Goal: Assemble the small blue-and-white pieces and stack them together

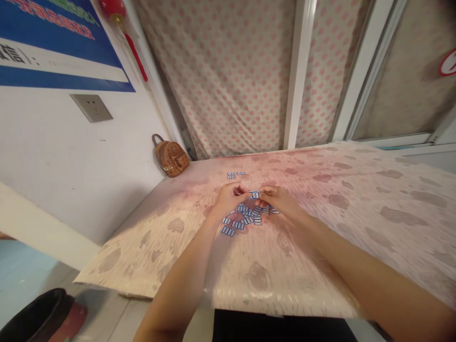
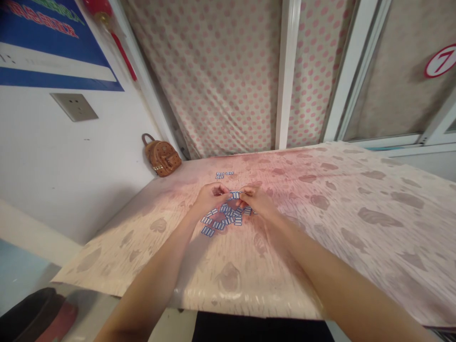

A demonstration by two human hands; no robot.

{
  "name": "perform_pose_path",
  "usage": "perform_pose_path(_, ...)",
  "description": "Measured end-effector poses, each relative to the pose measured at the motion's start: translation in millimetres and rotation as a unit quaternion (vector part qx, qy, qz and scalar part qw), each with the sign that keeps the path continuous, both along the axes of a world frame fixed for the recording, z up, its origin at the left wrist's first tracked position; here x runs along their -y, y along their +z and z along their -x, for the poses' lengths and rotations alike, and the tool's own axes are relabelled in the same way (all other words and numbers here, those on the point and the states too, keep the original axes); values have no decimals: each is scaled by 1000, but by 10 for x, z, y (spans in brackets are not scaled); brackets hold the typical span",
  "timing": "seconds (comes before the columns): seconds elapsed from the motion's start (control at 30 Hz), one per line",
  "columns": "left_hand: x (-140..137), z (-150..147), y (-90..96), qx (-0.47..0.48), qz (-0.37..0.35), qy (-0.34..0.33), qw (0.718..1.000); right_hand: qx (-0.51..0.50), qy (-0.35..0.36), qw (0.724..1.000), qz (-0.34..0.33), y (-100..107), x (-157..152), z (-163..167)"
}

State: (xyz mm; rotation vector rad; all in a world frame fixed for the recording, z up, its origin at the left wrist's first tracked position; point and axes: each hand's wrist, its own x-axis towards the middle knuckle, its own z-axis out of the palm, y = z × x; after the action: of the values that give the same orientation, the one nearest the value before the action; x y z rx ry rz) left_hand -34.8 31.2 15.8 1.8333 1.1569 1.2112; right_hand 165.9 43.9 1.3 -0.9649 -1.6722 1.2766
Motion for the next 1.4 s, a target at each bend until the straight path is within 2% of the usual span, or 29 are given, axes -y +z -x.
perform_pose_path(0.27, 4, -38, -42, 25, 7, -6, 1000, -23, 11, 999, 33, 18, 13, 21)
perform_pose_path(0.37, -11, -40, -58, 16, -18, 3, 1000, -47, -2, 995, 90, 40, 35, 60)
perform_pose_path(0.47, -2, -51, -46, 3, -39, 15, 999, -89, -39, 980, 172, 81, 69, 102)
perform_pose_path(0.53, 21, -66, -24, -8, -46, 23, 999, -113, -53, 971, 203, 94, 85, 112)
perform_pose_path(0.73, 90, -123, 39, -56, -72, 35, 995, -121, -58, 965, 227, 50, 75, 96)
perform_pose_path(0.87, 93, -143, 33, -53, -70, 39, 995, -125, -69, 959, 243, 66, 72, 116)
perform_pose_path(1.07, 5, -141, -87, -15, -66, 25, 997, -131, -75, 960, 237, 99, 93, 129)
perform_pose_path(1.17, -33, -151, -129, -1, -60, 31, 998, -109, -58, 975, 184, 96, 108, 115)
perform_pose_path(1.27, -30, -156, -114, 53, -42, 25, 997, -86, -44, 986, 134, 89, 105, 96)
perform_pose_path(1.4, -14, -140, -76, 99, -7, 10, 995, -99, -60, 986, 119, 77, 74, 71)
